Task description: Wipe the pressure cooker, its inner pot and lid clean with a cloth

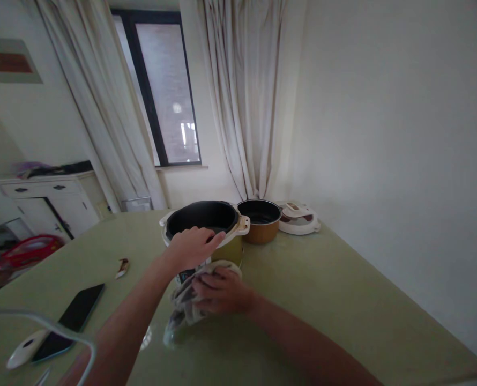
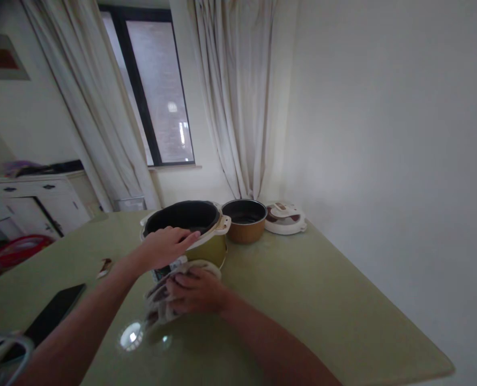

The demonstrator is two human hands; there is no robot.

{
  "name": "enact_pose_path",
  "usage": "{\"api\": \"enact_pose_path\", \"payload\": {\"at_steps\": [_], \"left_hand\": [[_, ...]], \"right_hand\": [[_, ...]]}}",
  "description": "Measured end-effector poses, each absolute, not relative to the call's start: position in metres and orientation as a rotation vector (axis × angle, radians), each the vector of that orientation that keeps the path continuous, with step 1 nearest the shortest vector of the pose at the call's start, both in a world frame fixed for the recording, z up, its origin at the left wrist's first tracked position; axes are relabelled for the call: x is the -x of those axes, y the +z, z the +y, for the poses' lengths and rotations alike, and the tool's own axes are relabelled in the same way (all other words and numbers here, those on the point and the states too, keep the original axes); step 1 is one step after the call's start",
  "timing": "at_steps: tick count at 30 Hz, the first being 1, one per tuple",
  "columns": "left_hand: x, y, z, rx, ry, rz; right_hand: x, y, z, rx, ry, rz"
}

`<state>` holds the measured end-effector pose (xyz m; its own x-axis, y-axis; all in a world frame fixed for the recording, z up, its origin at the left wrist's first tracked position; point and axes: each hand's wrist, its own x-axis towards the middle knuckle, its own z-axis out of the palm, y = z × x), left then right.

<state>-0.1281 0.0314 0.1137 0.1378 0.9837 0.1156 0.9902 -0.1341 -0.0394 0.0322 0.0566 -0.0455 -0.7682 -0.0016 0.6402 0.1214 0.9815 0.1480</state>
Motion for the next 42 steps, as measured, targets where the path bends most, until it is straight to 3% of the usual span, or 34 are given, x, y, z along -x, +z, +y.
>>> {"api": "enact_pose_path", "payload": {"at_steps": [4, 8, 11, 18, 25, 28, 34, 42], "left_hand": [[0.120, 0.113, 0.048, 2.413, 0.064, -1.879], [0.101, 0.110, 0.065, 2.363, 0.009, -2.033], [0.083, 0.102, 0.069, 2.232, -0.065, -2.107], [0.078, 0.099, 0.058, 2.125, -0.119, -2.044], [0.088, 0.102, 0.041, 2.231, -0.131, -1.970], [0.094, 0.101, 0.034, 2.245, -0.109, -1.920], [0.111, 0.098, 0.021, 2.370, -0.040, -1.838], [0.119, 0.097, 0.017, 2.414, -0.016, -1.699]], "right_hand": [[-0.050, -0.034, 0.089, 0.416, -0.120, -2.032], [-0.059, -0.074, 0.088, 0.624, -0.088, -1.936], [-0.062, -0.099, 0.076, 0.751, 0.130, -1.918], [-0.057, -0.057, 0.083, 0.814, 0.526, -1.434], [-0.064, -0.084, 0.100, 0.956, 0.925, -1.127], [-0.066, -0.073, 0.107, 0.962, 1.067, -1.015], [-0.077, -0.029, 0.115, 0.845, 0.952, -0.934], [-0.093, -0.083, 0.088, 1.092, 0.907, -1.085]]}}
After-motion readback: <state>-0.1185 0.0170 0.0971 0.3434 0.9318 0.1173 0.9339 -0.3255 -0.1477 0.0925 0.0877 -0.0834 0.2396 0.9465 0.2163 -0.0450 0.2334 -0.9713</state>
